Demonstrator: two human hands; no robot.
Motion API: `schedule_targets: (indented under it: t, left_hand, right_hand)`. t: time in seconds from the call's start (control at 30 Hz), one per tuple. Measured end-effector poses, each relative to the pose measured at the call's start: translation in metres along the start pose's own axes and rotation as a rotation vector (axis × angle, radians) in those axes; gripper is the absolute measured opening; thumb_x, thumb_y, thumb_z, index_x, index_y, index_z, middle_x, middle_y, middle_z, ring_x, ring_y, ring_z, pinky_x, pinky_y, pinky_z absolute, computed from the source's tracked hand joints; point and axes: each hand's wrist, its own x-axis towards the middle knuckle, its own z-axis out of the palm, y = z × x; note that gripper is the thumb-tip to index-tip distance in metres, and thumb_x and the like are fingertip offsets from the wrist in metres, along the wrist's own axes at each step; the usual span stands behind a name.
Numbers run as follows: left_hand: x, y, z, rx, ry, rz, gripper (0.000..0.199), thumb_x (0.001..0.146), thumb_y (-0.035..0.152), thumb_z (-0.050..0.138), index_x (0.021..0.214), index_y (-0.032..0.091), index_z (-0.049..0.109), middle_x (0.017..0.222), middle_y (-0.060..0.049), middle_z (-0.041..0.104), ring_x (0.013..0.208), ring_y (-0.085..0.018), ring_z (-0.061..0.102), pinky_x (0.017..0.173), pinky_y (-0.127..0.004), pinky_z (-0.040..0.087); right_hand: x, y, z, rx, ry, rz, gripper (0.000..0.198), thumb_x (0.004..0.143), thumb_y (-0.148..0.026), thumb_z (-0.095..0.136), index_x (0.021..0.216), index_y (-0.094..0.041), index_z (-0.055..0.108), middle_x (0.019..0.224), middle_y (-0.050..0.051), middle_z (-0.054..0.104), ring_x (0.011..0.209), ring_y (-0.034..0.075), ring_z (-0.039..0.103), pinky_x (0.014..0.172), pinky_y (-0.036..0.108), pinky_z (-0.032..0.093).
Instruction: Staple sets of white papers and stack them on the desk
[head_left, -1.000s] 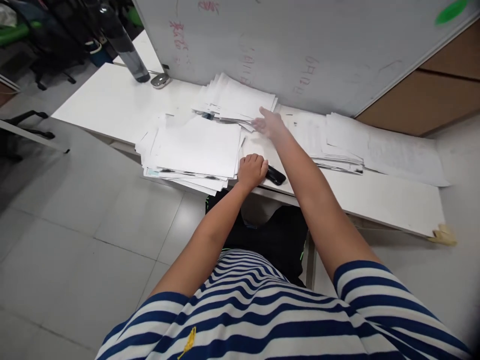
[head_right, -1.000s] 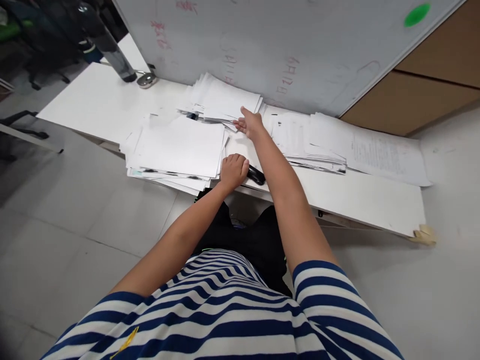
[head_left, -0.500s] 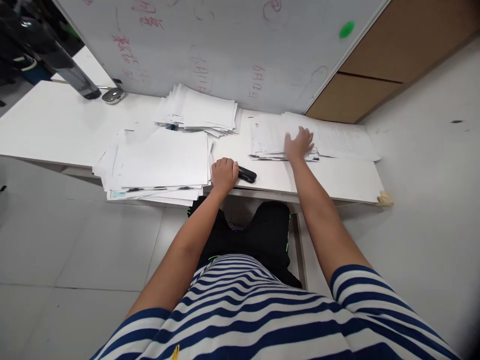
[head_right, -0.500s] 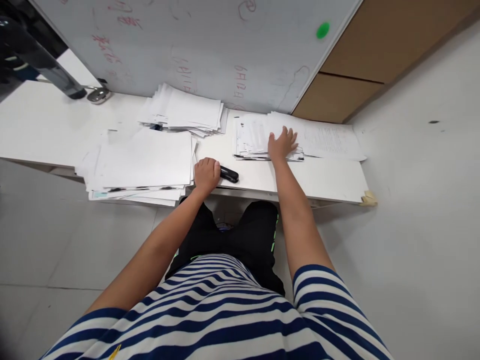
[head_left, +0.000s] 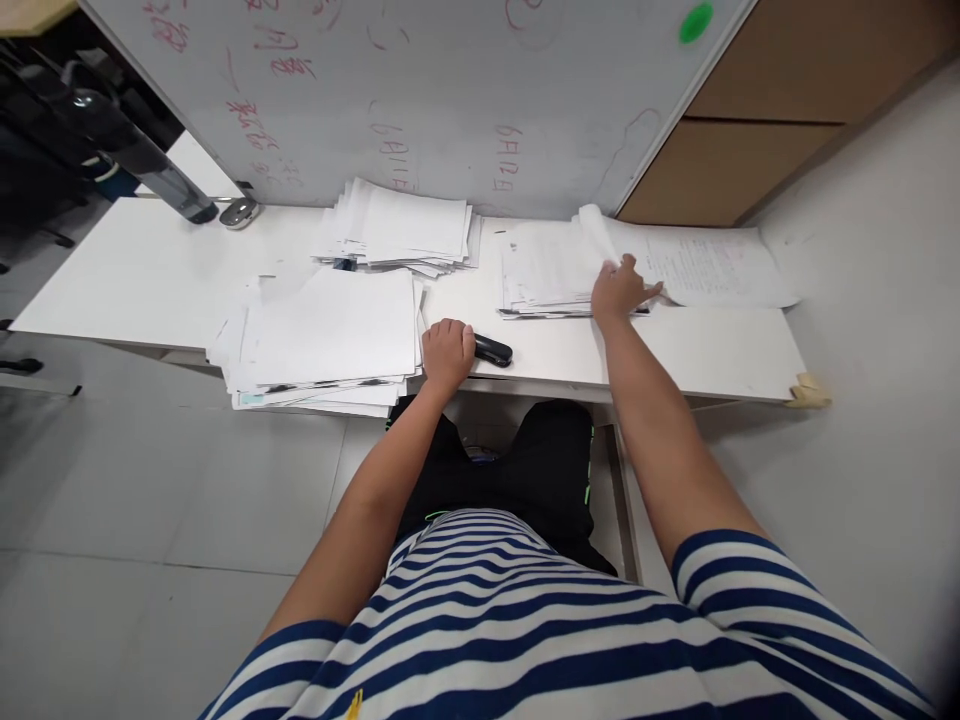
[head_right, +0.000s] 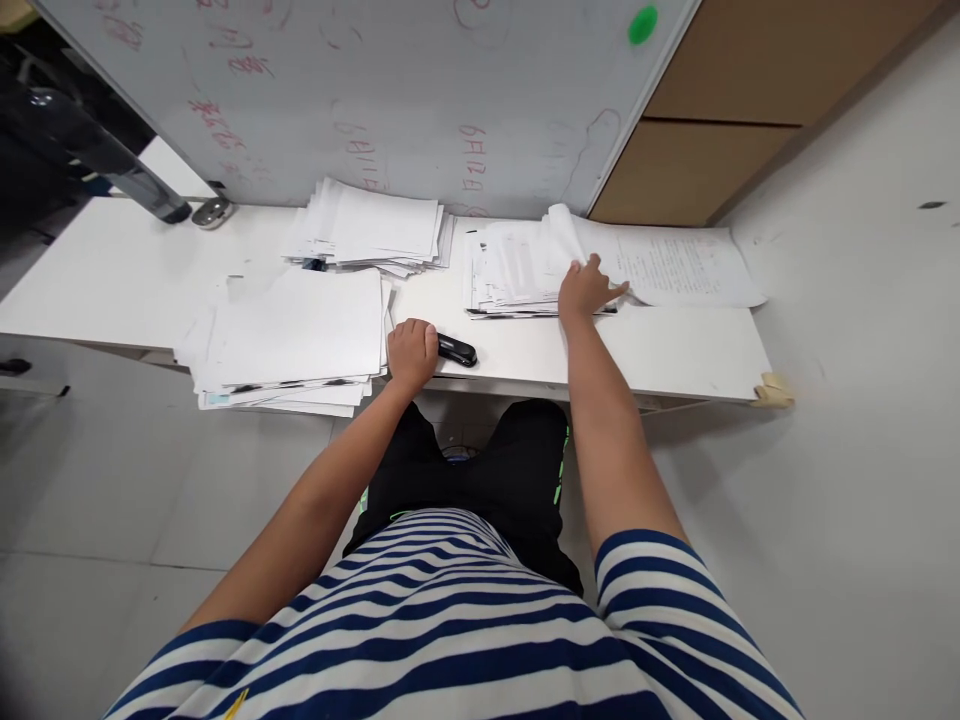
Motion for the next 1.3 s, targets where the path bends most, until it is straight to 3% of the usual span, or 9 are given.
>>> schedule_targets:
  t: [0.07, 0.2, 0.37, 0.5, 0.6, 0.73, 0.87, 1.0, 1.3]
  left_hand:
    - [0.000, 0.000, 0.000, 0.022, 0.003, 0.003, 0.034, 0.103, 0.036, 0.030, 0.100, 0.022, 0.061, 0.105, -0.012, 0.064, 0.104, -0.028, 0.055, 0.091, -0.041, 0.036]
    - [0.000, 0.001, -0.001, 0.048, 0.000, 0.007, 0.036, 0.104, 0.036, 0.029, 0.101, 0.021, 0.061, 0.106, -0.012, 0.064, 0.104, -0.028, 0.054, 0.091, -0.041, 0.036]
    - [0.000, 0.002, -0.003, 0.064, -0.011, -0.002, 0.036, 0.104, 0.036, 0.029, 0.102, 0.021, 0.061, 0.106, -0.012, 0.064, 0.105, -0.028, 0.055, 0.090, -0.040, 0.035]
    - [-0.001, 0.002, -0.005, 0.078, -0.015, 0.001, 0.038, 0.104, 0.039, 0.027, 0.102, 0.021, 0.061, 0.107, -0.012, 0.064, 0.106, -0.027, 0.054, 0.091, -0.040, 0.035]
    - [-0.001, 0.002, -0.005, 0.090, -0.015, 0.005, 0.039, 0.104, 0.041, 0.026, 0.102, 0.022, 0.060, 0.107, -0.011, 0.064, 0.105, -0.027, 0.054, 0.090, -0.039, 0.035]
    - [-0.001, 0.001, -0.004, 0.065, -0.012, 0.002, 0.040, 0.104, 0.042, 0.026, 0.100, 0.023, 0.060, 0.106, -0.011, 0.064, 0.105, -0.028, 0.054, 0.089, -0.040, 0.035]
    - [0.000, 0.001, -0.003, 0.005, -0.027, -0.018, 0.038, 0.103, 0.043, 0.028, 0.101, 0.023, 0.061, 0.108, -0.013, 0.063, 0.108, -0.029, 0.054, 0.091, -0.042, 0.034]
    - [0.000, 0.002, -0.005, 0.032, -0.038, -0.020, 0.038, 0.104, 0.041, 0.028, 0.101, 0.022, 0.061, 0.108, -0.013, 0.064, 0.107, -0.029, 0.054, 0.090, -0.041, 0.034]
    - [-0.001, 0.003, -0.007, 0.038, -0.026, -0.013, 0.039, 0.104, 0.042, 0.028, 0.101, 0.022, 0.061, 0.107, -0.012, 0.064, 0.106, -0.028, 0.054, 0.091, -0.040, 0.035]
  right_hand:
    - [0.013, 0.004, -0.005, -0.052, -0.008, -0.027, 0.049, 0.105, -0.038, 0.031, 0.146, -0.013, 0.041, 0.099, 0.014, 0.071, 0.103, 0.028, 0.066, 0.111, 0.068, 0.023]
    - [0.032, 0.007, -0.014, -0.035, -0.036, -0.006, 0.059, 0.106, -0.043, 0.023, 0.153, -0.008, 0.026, 0.103, 0.020, 0.069, 0.103, 0.031, 0.067, 0.102, 0.062, 0.038]
    - [0.025, 0.002, -0.022, -0.139, -0.106, -0.072, 0.056, 0.105, -0.027, 0.024, 0.158, -0.010, 0.016, 0.115, 0.025, 0.067, 0.103, 0.030, 0.068, 0.099, 0.056, 0.043]
    - [0.017, -0.006, -0.028, -0.245, -0.162, -0.245, 0.063, 0.101, -0.022, 0.032, 0.161, -0.022, 0.013, 0.159, 0.030, 0.027, 0.102, 0.028, 0.068, 0.090, 0.051, 0.050]
    - [0.017, -0.010, -0.029, -0.245, -0.178, -0.252, 0.064, 0.100, -0.027, 0.033, 0.161, -0.024, 0.012, 0.164, 0.028, 0.012, 0.102, 0.028, 0.066, 0.085, 0.050, 0.051]
    - [0.016, -0.005, -0.024, -0.188, -0.129, -0.241, 0.062, 0.101, -0.028, 0.032, 0.160, -0.022, 0.015, 0.159, 0.026, 0.030, 0.109, 0.029, 0.063, 0.089, 0.051, 0.048]
    - [0.013, 0.008, -0.019, -0.101, -0.062, -0.182, 0.054, 0.101, -0.036, 0.035, 0.150, -0.012, 0.037, 0.124, 0.022, 0.064, 0.116, 0.033, 0.057, 0.099, 0.056, 0.039]
    - [0.015, 0.013, -0.017, -0.029, -0.090, -0.113, 0.054, 0.102, -0.049, 0.030, 0.124, -0.012, 0.062, 0.122, 0.022, 0.063, 0.120, 0.037, 0.051, 0.100, 0.060, 0.035]
    - [0.025, 0.000, -0.005, -0.053, -0.134, 0.009, 0.044, 0.094, -0.047, 0.050, 0.118, -0.014, 0.066, 0.132, 0.021, 0.053, 0.126, 0.038, 0.044, 0.104, 0.065, 0.028]
